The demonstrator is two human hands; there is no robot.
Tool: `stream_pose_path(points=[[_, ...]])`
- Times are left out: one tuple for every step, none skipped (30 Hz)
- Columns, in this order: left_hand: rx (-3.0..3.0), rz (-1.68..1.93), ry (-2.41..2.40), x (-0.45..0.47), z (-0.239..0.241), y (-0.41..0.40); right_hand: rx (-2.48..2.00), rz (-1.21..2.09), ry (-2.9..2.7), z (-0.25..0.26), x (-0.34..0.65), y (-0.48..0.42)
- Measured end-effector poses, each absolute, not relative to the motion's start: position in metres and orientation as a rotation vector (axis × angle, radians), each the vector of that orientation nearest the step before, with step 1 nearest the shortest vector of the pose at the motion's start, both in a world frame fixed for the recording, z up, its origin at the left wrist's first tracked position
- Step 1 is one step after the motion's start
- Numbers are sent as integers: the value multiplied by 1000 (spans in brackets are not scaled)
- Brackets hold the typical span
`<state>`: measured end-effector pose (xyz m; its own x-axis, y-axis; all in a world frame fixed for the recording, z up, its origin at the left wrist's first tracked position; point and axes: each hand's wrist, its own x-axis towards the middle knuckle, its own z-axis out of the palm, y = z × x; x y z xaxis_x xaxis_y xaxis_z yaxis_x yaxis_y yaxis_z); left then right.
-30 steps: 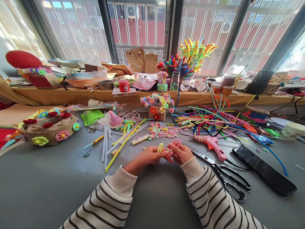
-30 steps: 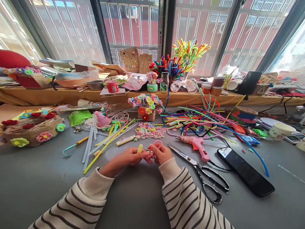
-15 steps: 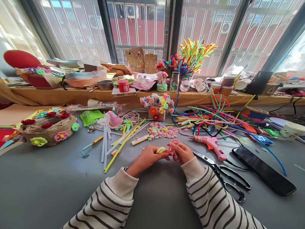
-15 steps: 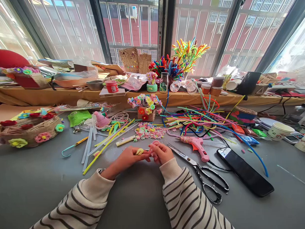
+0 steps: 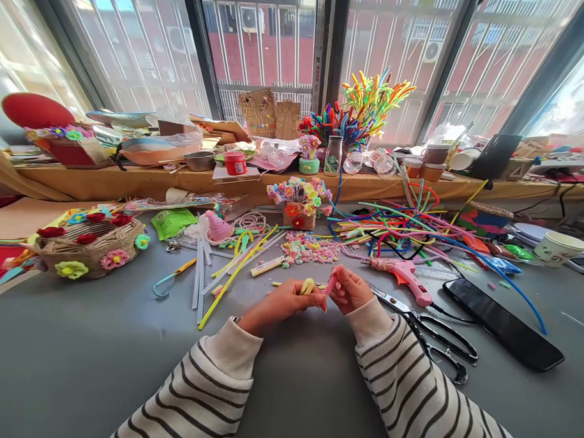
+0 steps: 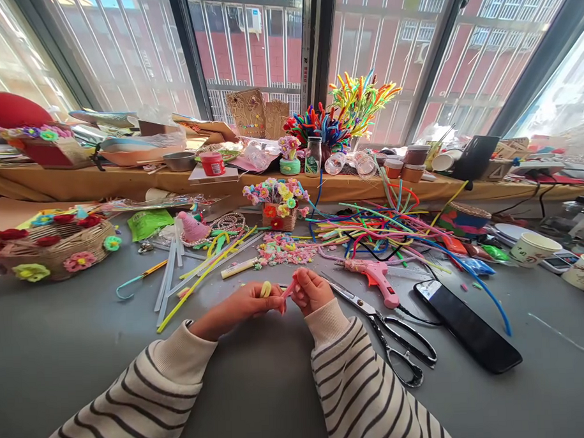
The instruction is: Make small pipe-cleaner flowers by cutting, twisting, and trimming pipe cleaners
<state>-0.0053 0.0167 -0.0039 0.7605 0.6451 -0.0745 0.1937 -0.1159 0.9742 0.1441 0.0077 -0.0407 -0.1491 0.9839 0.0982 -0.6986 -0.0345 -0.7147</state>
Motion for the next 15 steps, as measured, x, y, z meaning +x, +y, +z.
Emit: stream_pose_path(points=[[1679,435,668,-5,-4,17,-514,1563,-738,-41,144,8],[1680,428,666,-5,-3,17,-524,1545,-722,-40,143,7],[1680,421,669,-5,-2,17,-537,1528,-704,-40,143,7],[1679,412,677,-5,-2,17,-551,1512,-685,-39,142,6],[1677,403,688,-5,-1,17,-566,1499,-667,-38,141,5],[1673,394,700,-5,0,16,-580,1489,-652,-37,141,4],[1665,389,711,-4,0,16,-593,1479,-639,-36,140,3],[1656,388,718,-4,0,16,-606,1470,-629,-35,140,3],[1647,393,720,-4,0,16,-619,1457,-621,-34,140,3],[1637,406,721,-4,-1,16,-638,1442,-613,-34,141,3],[1622,427,728,-4,-3,16,-661,1426,-607,-34,142,4],[1599,455,748,-3,-5,17,-688,1409,-598,-34,143,4],[1562,490,780,-4,-6,18,-715,1393,-588,-35,144,5],[1511,528,816,-4,-8,18,-739,1381,-579,-35,145,6],[1446,569,849,-4,-8,19,-757,1374,-574,-35,146,6]])
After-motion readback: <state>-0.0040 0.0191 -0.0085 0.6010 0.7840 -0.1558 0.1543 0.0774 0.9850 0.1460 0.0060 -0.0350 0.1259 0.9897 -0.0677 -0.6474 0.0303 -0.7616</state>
